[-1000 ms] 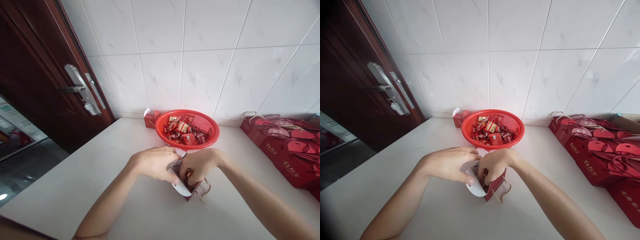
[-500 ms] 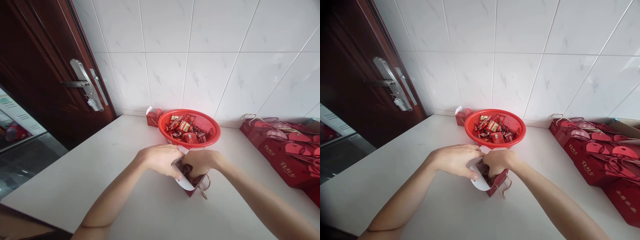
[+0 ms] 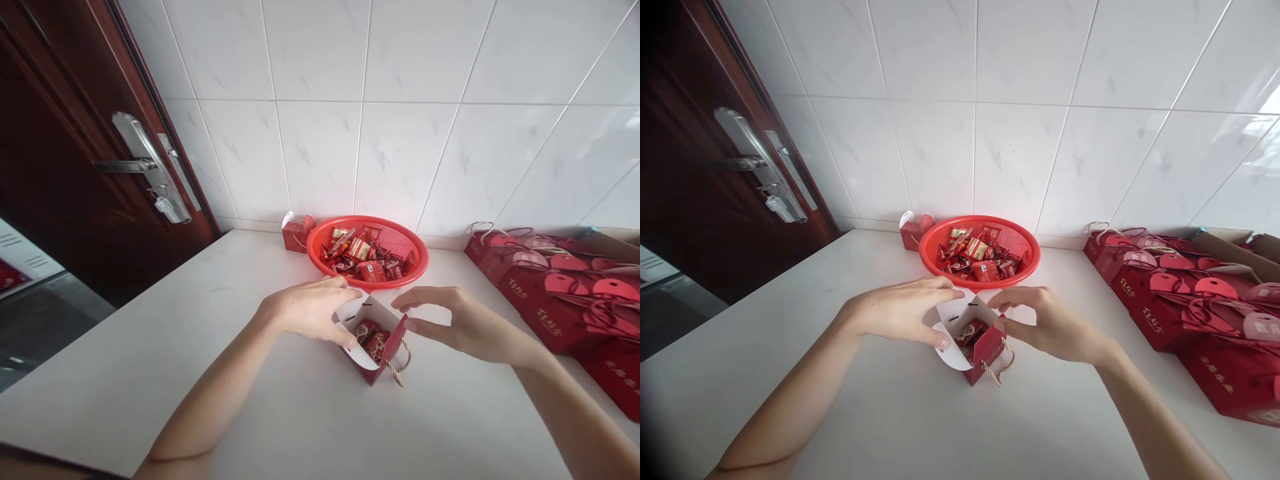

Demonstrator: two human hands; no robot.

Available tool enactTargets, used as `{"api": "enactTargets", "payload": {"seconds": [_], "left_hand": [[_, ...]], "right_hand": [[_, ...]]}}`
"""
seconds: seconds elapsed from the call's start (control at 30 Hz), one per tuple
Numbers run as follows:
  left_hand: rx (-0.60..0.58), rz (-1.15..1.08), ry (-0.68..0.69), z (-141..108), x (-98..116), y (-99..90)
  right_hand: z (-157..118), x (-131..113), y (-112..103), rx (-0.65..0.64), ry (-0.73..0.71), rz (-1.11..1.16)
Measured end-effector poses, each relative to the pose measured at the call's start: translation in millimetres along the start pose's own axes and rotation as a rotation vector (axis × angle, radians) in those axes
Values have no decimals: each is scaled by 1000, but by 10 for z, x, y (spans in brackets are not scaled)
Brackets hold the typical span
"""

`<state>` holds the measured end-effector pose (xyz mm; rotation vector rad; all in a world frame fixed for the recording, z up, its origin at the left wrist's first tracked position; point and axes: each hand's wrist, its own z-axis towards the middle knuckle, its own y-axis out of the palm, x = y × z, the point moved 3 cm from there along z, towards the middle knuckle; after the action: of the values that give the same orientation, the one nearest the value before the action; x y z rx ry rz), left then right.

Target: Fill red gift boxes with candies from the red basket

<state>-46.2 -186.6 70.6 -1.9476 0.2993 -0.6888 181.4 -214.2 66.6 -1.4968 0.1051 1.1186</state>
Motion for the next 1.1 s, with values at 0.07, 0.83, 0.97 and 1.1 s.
{"api": "enactTargets", "payload": {"seconds": [0.07, 0.83, 0.97, 1.1], "left_hand": [[-11, -10, 1, 2, 7, -1], [-80, -118, 428, 75, 347, 145], [-155, -200, 447, 87, 366, 153], [-161, -246, 488, 114, 333, 146]], "right_hand": [[-95, 57, 72, 17, 24, 3], [-359, 474, 727, 618, 181, 47], [-375, 486, 753, 619, 175, 74], [-383, 446, 765, 628, 72, 51]]}}
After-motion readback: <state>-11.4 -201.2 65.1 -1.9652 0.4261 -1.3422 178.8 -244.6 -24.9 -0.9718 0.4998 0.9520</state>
